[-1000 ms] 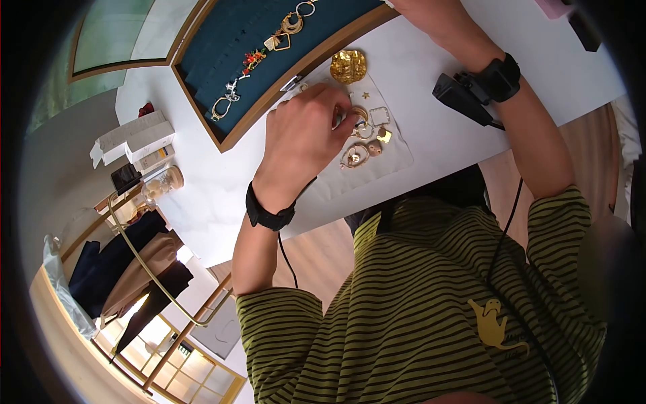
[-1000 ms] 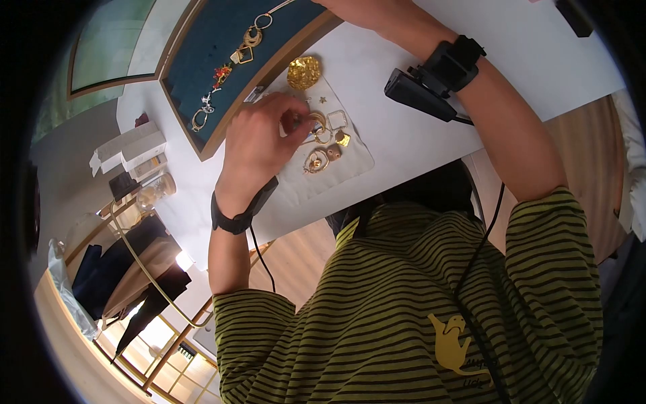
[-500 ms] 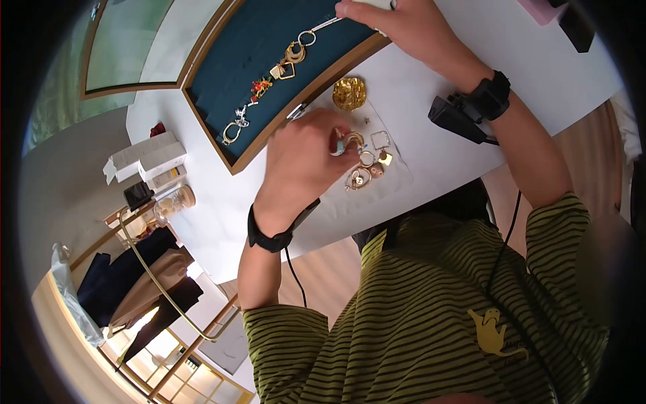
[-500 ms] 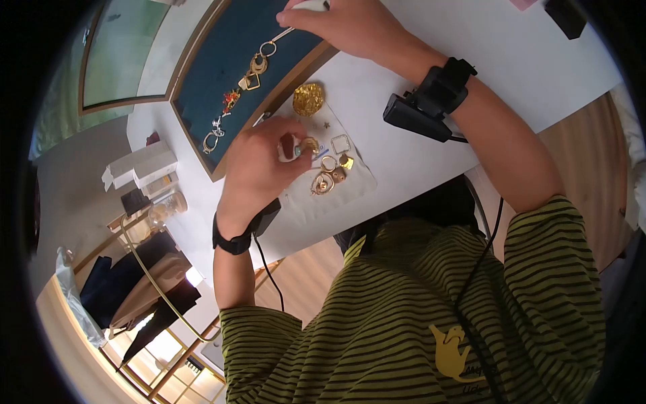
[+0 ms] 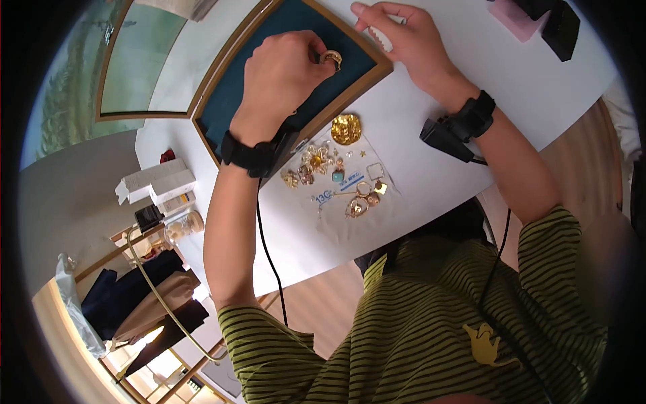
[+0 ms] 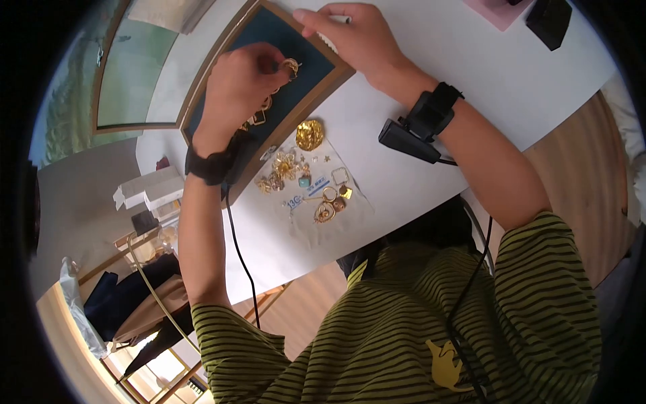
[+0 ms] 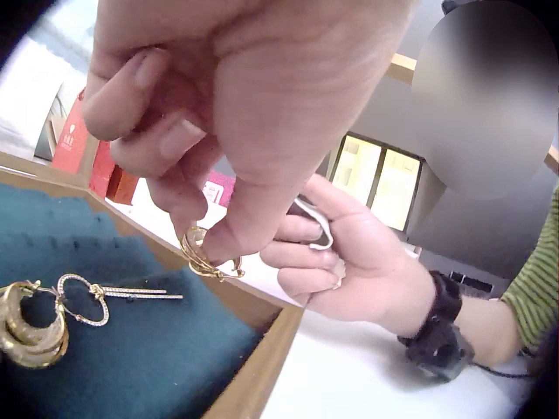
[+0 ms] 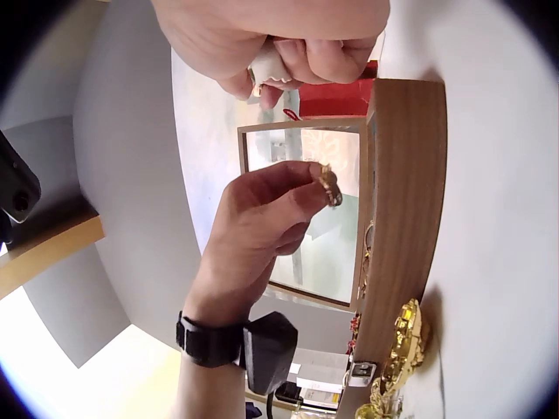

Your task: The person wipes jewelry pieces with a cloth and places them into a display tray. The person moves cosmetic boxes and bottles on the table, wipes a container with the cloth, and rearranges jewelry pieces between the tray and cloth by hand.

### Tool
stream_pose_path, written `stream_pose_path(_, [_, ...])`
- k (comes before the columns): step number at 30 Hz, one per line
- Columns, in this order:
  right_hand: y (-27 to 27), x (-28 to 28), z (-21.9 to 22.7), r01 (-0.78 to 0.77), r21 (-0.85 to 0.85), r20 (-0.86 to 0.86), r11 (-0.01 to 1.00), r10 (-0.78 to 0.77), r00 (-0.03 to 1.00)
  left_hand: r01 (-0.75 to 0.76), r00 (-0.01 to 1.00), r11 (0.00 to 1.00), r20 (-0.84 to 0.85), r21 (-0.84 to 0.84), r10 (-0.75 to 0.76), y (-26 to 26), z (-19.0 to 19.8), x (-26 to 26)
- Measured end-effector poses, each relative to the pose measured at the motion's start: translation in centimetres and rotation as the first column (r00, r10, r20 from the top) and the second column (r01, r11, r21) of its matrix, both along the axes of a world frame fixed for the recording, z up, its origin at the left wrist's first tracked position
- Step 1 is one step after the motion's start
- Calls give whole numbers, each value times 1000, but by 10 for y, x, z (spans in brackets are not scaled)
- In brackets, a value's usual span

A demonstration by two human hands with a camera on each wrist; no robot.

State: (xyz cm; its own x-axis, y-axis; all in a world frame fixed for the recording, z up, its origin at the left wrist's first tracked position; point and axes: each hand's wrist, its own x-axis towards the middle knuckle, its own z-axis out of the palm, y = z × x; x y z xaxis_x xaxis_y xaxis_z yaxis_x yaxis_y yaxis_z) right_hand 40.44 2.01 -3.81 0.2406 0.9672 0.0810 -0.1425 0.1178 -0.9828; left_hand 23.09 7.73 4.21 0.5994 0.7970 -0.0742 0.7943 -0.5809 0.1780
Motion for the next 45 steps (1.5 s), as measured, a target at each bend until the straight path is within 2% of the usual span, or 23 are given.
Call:
stream_pose_path(2, [1, 3, -5, -52, -33, 25, 998, 53, 998, 27, 1000, 1000, -8, 13, -26, 6, -2, 10])
stream_pose_path(3, [4, -2, -8, -35, 40, -55, 999, 38, 998, 21, 999, 1000, -42, 14, -20, 7, -3, 16])
stream_pose_path(11, [-1, -5, -5, -29, 40, -36, 999, 31, 999, 71, 991, 996, -116, 60, -64, 14, -16, 22])
stream_pose_path(13, [-1, -6, -5, -22, 33, -32, 999, 23, 999, 165, 982, 978, -111, 126, -152, 15, -17, 20])
stream_pose_path(20, [3, -4, -10, -41, 34, -7, 999, 41, 999, 260, 965, 938, -95, 228, -245, 13, -21, 21])
stream_pose_path(22, [9, -7, -19, -12, 140, 9, 990, 10, 1000, 292, 956, 925, -83, 243, -280, 13, -22, 22])
stream_pose_path(25, [2, -3, -4, -11, 134, -14, 991, 13, 1000, 331, 942, 910, -36, 248, -333, 19, -29, 19])
stream_pose_path(28, [0, -2, 2, -30, 72, -15, 997, 32, 999, 312, 948, 916, -19, 251, -318, 16, -30, 20])
stream_pose_path(35, [1, -4, 0, -19, 68, -8, 997, 19, 1000, 281, 958, 933, -3, 226, -288, 16, -28, 19])
stream_pose_path(38, [3, -4, -1, -13, 103, -44, 995, 17, 999, 267, 957, 943, 60, 198, -284, 18, -29, 14])
stream_pose_path(40, [2, -1, 0, -48, -3, 6, 999, 48, 999, 228, 947, 961, 194, 157, -256, 20, -29, 5])
stream_pose_path(44, [0, -2, 2, 11, 60, 106, 998, -17, 994, 155, 961, 952, 182, 263, -206, -16, -4, -25])
stream_pose_path(45, [-2, -2, 4, -1, 6, 63, 1000, 0, 998, 69, 975, 968, 189, 239, -117, -30, 4, -35])
